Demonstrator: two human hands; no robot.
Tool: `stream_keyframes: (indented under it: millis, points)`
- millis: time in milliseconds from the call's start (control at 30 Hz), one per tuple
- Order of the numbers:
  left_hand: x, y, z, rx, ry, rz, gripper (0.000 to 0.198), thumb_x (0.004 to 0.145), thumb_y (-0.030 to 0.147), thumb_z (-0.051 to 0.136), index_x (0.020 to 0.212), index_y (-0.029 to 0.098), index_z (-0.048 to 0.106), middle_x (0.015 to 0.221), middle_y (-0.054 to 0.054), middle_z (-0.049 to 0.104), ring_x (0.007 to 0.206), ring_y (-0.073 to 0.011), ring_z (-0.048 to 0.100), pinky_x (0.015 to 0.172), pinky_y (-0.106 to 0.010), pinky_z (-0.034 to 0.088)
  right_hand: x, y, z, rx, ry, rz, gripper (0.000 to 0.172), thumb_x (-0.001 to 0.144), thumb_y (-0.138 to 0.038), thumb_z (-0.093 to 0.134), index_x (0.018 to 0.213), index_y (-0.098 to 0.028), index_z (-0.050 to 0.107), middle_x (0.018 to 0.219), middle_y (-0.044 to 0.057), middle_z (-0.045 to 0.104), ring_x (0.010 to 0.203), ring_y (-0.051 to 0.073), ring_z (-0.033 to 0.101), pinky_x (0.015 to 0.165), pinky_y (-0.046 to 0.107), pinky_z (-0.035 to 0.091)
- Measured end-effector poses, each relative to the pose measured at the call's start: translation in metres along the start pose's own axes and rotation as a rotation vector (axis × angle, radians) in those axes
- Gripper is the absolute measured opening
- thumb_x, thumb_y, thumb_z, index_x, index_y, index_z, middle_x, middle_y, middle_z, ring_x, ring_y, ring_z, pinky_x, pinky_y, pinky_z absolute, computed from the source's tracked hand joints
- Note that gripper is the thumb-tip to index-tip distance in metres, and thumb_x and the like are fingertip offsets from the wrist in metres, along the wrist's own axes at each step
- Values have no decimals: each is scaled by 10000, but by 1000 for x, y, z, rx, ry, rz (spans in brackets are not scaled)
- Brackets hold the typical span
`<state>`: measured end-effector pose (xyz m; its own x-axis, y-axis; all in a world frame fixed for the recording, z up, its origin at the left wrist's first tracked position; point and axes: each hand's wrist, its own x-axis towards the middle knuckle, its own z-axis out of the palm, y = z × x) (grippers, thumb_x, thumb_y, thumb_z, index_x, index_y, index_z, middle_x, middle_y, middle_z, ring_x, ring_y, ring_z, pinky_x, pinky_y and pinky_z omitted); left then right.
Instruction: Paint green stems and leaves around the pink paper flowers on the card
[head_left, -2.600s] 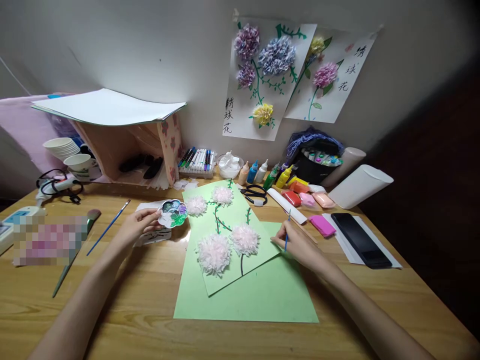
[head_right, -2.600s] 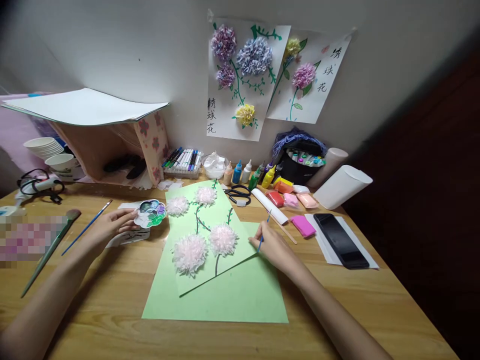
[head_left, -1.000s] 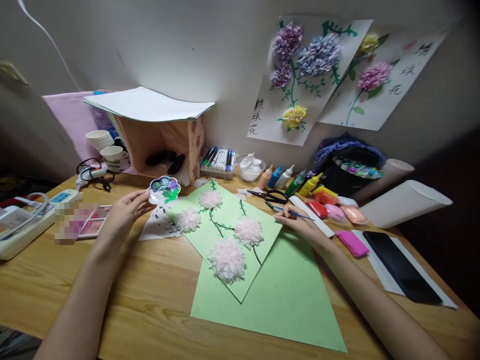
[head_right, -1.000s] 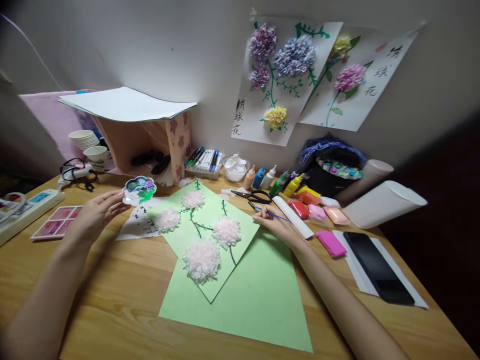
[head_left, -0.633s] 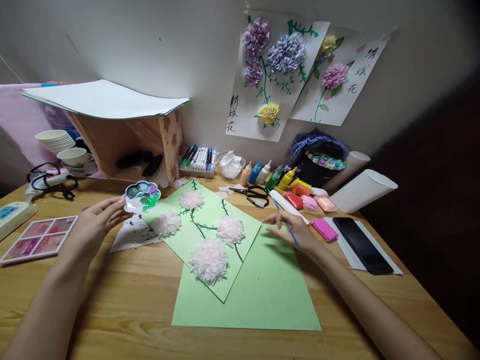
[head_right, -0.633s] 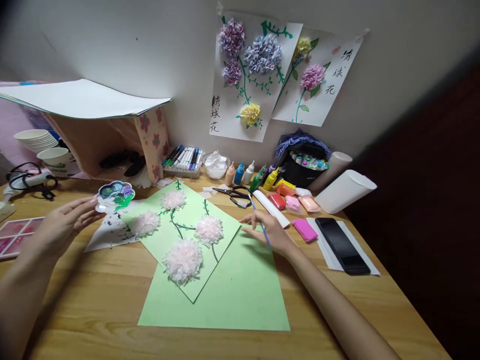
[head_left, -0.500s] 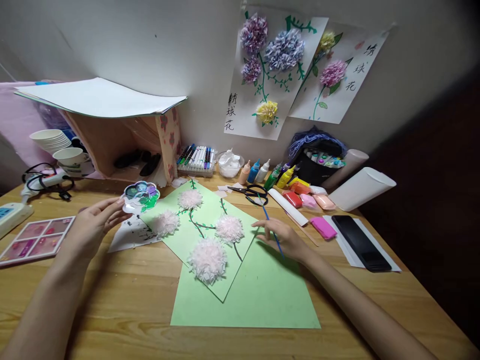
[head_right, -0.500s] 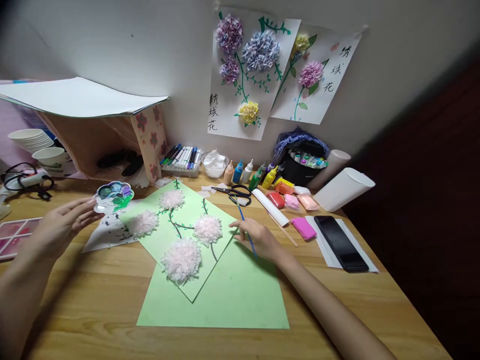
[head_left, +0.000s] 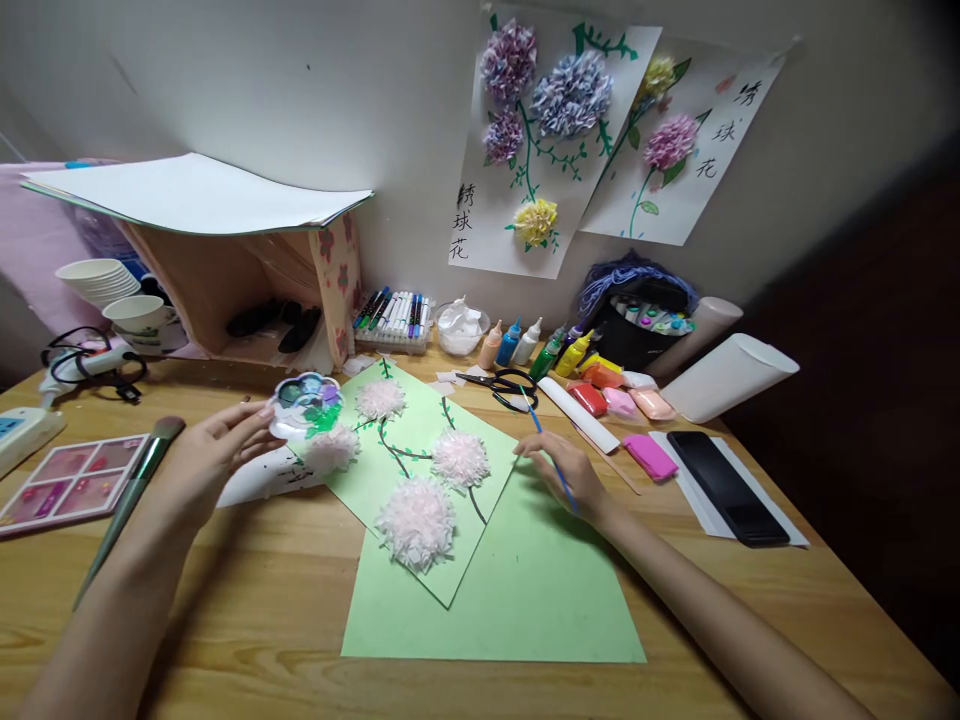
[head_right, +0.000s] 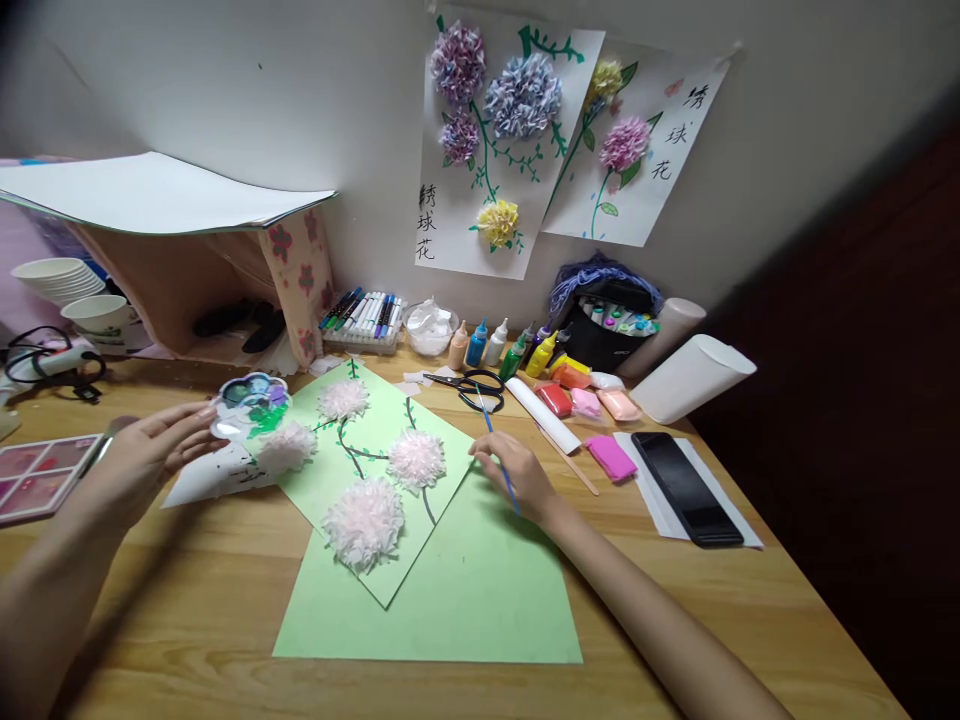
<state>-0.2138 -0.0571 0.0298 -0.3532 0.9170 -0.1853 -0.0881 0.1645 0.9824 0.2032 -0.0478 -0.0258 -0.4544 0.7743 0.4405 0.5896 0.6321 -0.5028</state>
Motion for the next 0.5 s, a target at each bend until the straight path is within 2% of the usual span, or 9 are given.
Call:
stream_keyframes:
  millis: [100, 167, 233, 333, 400, 500]
  points:
    - [-7, -5, 26, 29, -110, -76, 482, 456, 444, 868, 808, 157, 708, 776, -40, 723, 653, -162, 669, 662, -254, 578, -4, -7, -8, 106, 108, 51, 384, 993, -334, 188, 974, -220, 554, 774, 50, 625, 742, 173, 621, 679, 324, 504]
    - [-10, -7, 50, 58, -227, -117, 448, 476, 424, 864, 790, 146, 706, 752, -45, 710, 649, -163, 671, 681, -262, 578, -3, -13, -13, 168, 187, 109, 301, 980, -330, 264, 1021, -228, 544, 771, 41, 617, 742, 173, 616, 686, 328, 506]
    - [-13, -6, 73, 82, -282, -138, 402, 517, 413, 849, 780, 147, 702, 730, -35, 692, 622, -147, 657, 691, -265, 575, 0, -21, -18, 181, 236, 141, 171, 943, -296, 384, 1014, -232, 525, 785, 39, 619, 751, 175, 621, 704, 336, 514]
    - [-19, -1, 98, 92, -357, -119, 352, 554, 416, 826, 745, 149, 699, 690, -28, 664, 589, -142, 634, 697, -294, 579, 9, -38, -27, 138, 214, 63, 90, 879, -220, 465, 954, -236, 512, 801, 47, 624, 756, 185, 636, 710, 347, 530]
    - [-22, 3, 99, 93, -348, -109, 340, 564, 417, 820, 740, 154, 695, 683, -26, 658, 588, -147, 634, 696, -305, 581, 18, -54, -31, 87, 137, -90, 131, 846, -154, 467, 921, -247, 519, 793, 47, 628, 741, 189, 635, 679, 343, 531]
    - [-28, 5, 74, 68, -256, -92, 353, 568, 415, 821, 775, 155, 701, 711, -28, 672, 597, -149, 644, 694, -304, 579, 34, -82, -30, 112, 75, -313, 258, 828, -78, 478, 1002, -263, 523, 809, 42, 635, 758, 196, 635, 676, 351, 532]
